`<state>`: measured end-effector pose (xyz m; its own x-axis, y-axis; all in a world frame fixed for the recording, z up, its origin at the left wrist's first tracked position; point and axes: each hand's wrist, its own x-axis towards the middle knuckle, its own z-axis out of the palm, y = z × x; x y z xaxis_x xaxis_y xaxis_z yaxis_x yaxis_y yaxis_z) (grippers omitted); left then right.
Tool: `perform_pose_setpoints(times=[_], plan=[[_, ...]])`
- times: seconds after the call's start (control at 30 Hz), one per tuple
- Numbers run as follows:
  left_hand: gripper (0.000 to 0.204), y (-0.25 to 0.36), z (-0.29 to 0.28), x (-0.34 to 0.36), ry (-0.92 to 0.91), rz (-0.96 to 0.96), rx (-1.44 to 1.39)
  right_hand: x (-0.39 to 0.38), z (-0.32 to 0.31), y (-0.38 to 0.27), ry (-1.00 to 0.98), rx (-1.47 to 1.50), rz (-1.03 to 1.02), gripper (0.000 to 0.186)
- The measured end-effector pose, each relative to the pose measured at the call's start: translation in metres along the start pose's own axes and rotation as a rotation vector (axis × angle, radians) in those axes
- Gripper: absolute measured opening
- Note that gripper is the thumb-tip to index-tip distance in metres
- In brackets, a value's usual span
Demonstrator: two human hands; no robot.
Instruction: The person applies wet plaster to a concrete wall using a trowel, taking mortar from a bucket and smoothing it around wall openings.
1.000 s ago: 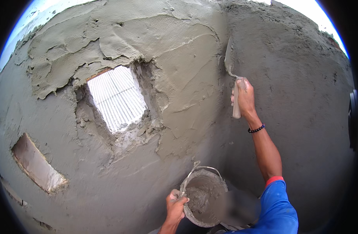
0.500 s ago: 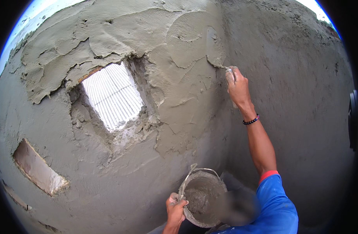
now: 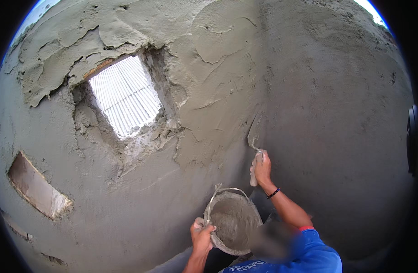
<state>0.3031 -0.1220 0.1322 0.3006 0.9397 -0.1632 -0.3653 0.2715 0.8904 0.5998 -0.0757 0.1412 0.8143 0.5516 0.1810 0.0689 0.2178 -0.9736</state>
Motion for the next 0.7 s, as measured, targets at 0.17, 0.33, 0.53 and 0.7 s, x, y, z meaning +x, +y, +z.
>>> perform_pose_setpoints(times=[0.17, 0.33, 0.53, 0.7], plan=[[0.023, -0.001, -0.011, -0.009, 0.061, 0.007, -0.011, -0.014, -0.004, -0.041, -0.032, 0.19, -0.025, 0.017], [0.024, -0.006, -0.019, -0.012, 0.065, 0.061, 0.036, 0.016, 0.016, -0.12, -0.099, 0.115, -0.219, 0.024], [0.023, -0.007, -0.028, -0.013, 0.103, 0.069, 0.026, -0.023, 0.027, 0.004, -0.147, -0.141, -0.132, 0.025], [0.022, -0.003, -0.038, -0.014, 0.131, 0.078, -0.006, -0.09, -0.046, 0.04, -0.317, -0.211, 0.083, 0.018]])
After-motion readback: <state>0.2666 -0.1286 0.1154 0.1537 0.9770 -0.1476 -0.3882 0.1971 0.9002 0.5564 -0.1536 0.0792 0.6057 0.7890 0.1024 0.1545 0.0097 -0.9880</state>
